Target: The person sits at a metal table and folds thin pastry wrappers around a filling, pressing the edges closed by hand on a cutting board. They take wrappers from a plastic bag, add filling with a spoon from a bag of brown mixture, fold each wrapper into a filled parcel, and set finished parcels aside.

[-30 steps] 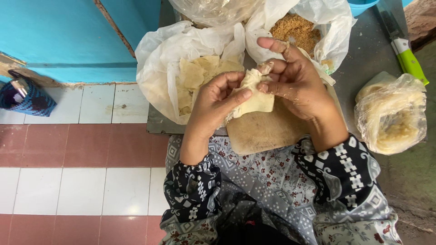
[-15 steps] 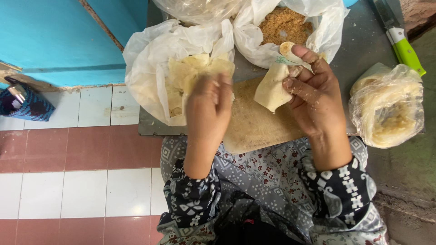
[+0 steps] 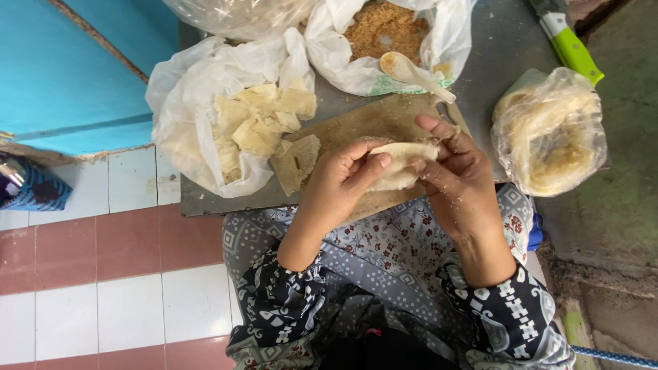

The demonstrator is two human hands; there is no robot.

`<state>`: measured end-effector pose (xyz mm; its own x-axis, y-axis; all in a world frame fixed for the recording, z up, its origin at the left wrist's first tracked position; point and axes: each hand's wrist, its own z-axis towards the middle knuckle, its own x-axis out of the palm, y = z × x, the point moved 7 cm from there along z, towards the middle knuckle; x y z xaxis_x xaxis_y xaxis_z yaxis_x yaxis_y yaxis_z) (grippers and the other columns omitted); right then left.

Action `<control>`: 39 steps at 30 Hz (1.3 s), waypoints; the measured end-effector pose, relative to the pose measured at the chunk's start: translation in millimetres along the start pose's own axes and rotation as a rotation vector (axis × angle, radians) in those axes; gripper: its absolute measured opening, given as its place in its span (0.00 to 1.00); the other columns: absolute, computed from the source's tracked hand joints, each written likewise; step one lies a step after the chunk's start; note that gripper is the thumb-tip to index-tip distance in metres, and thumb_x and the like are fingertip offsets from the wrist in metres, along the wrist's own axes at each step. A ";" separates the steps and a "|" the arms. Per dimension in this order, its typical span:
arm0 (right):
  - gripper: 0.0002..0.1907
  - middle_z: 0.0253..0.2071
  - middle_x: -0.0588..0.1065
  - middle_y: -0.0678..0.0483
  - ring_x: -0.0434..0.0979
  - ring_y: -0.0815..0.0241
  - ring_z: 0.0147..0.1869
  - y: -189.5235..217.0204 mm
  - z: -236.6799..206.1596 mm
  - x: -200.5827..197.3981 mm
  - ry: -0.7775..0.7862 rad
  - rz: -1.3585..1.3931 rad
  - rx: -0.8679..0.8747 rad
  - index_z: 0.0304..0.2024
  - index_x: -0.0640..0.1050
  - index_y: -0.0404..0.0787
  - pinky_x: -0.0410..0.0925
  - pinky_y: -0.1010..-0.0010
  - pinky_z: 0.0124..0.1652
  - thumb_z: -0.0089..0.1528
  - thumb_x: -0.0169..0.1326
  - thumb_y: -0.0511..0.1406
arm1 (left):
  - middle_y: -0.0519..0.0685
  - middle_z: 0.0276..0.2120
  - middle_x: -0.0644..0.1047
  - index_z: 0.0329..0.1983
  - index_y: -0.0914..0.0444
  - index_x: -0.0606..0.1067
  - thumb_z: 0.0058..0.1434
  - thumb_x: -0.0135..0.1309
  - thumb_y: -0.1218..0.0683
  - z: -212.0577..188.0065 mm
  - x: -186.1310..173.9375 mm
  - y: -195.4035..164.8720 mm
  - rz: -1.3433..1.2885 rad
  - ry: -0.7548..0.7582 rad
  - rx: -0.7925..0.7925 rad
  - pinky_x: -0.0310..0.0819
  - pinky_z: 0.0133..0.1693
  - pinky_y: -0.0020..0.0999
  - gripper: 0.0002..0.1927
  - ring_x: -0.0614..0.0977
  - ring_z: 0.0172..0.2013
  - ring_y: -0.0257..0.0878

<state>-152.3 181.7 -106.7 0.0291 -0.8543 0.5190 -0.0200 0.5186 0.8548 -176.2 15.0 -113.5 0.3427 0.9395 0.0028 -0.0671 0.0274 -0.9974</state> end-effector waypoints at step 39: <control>0.22 0.58 0.69 0.40 0.69 0.38 0.62 89.2 -0.9 -181.0 -0.087 -1.899 -0.338 0.54 0.83 0.44 0.63 0.49 0.59 0.57 0.53 0.28 | 0.51 0.39 0.82 0.54 0.64 0.72 0.60 0.59 0.58 -7.9 -18.2 -9.1 0.608 -0.140 -0.064 0.79 0.37 0.37 0.18 0.86 0.36 0.43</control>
<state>-158.4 382.7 -124.5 -0.2656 -0.2165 -0.9395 0.1383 -0.9729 0.1851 -174.5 -5.1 -105.1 0.1346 0.8166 -0.5614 -0.1534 -0.5425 -0.8259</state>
